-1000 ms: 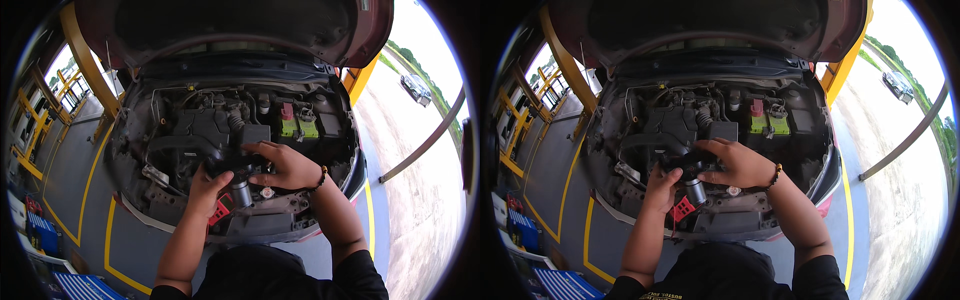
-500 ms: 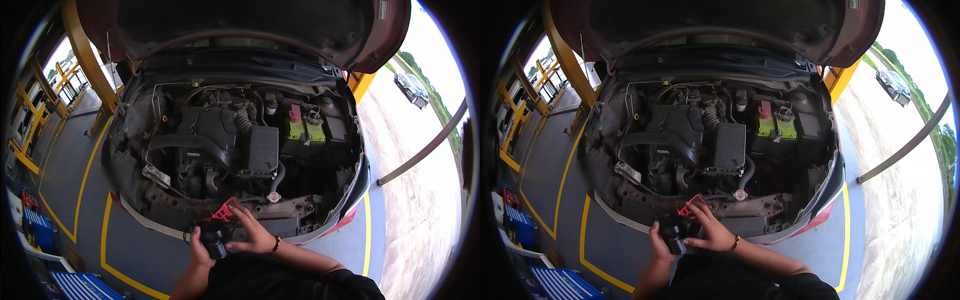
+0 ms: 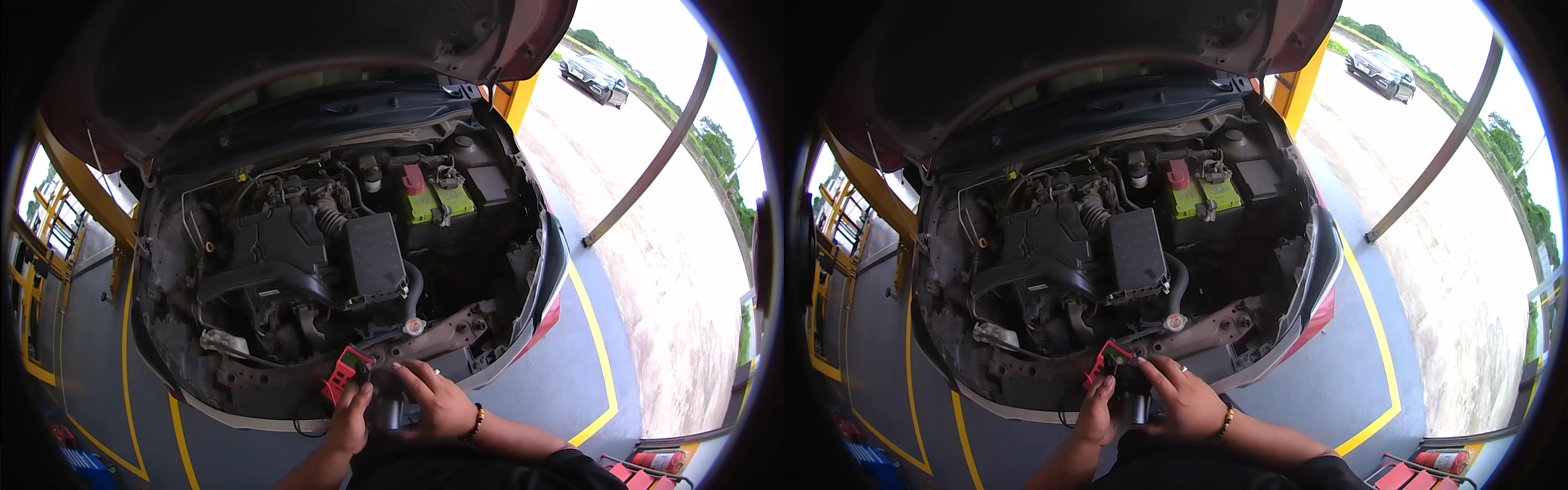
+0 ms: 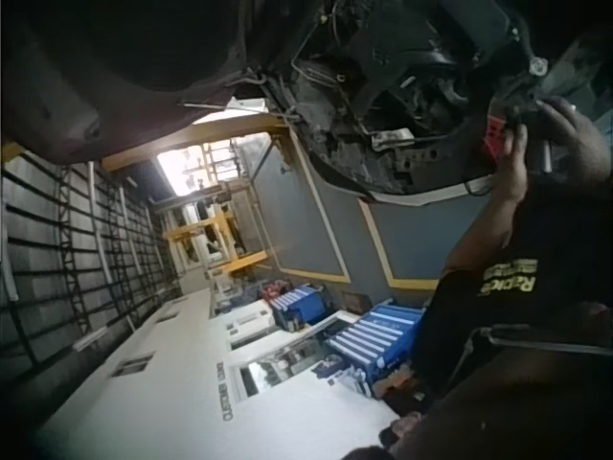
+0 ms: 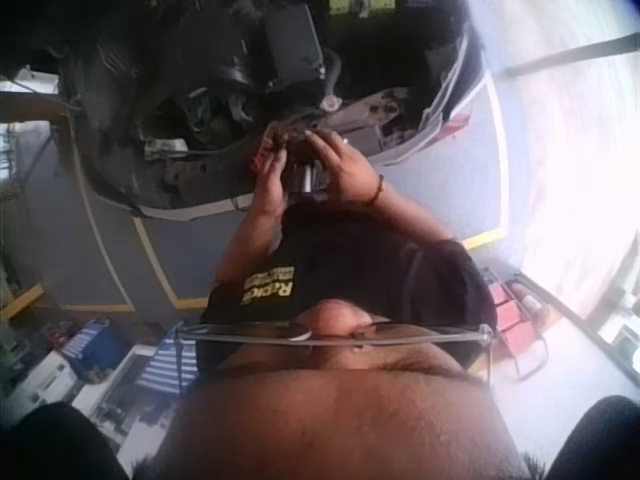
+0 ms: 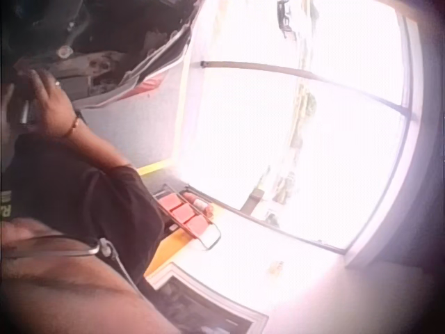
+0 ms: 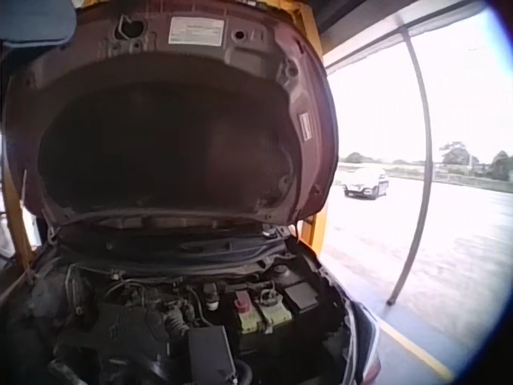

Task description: The person retrieves a diagnostic tool from a cart and uses it to test the battery and engine components of a car.

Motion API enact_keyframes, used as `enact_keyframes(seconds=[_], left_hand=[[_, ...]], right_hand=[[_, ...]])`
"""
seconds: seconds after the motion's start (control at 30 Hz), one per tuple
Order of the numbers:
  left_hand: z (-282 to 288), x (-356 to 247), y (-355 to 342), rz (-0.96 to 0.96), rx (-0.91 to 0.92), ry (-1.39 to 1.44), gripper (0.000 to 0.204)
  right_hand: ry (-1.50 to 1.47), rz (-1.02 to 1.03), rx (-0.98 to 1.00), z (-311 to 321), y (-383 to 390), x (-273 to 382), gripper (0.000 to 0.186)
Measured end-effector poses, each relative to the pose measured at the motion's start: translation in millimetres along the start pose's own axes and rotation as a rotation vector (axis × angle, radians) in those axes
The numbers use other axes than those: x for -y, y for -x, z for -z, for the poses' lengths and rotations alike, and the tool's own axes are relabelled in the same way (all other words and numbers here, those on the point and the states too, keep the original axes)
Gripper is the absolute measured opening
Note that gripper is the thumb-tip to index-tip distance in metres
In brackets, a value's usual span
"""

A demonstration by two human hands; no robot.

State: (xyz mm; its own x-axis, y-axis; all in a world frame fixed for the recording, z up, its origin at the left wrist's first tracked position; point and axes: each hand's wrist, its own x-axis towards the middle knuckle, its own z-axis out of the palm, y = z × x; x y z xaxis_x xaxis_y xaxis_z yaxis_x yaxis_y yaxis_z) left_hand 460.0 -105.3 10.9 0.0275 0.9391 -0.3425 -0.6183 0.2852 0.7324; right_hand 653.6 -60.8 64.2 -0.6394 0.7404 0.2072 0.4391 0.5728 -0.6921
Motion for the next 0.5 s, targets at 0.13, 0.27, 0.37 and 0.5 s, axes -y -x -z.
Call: enact_keyframes(seconds=[0.13, 0.27, 0.37, 0.5], left_hand=[[-45.1, -33.0, -13.7, 0.121, 0.261, -0.337, 0.047], [-72.8, 0.7, -38.0, -0.148, 0.078, -0.469, 0.045], [-86.0, 35.6, -64.2, -0.097, 0.035, -0.477, 0.042], [-112.1, 94.4, -93.6, -0.043, -0.069, -0.425, 0.034]], right_hand=[[-0.293, 0.027, -0.159, 54.9, -3.0, -66.9, 0.094], [-0.732, -0.221, -0.482, 129.0, -47.4, -165.6, 0.077], [-0.685, -0.277, -0.757, 198.7, -107.5, -281.0, 0.039], [-0.323, -0.506, -0.780, 256.5, -177.4, -416.7, 0.056]])
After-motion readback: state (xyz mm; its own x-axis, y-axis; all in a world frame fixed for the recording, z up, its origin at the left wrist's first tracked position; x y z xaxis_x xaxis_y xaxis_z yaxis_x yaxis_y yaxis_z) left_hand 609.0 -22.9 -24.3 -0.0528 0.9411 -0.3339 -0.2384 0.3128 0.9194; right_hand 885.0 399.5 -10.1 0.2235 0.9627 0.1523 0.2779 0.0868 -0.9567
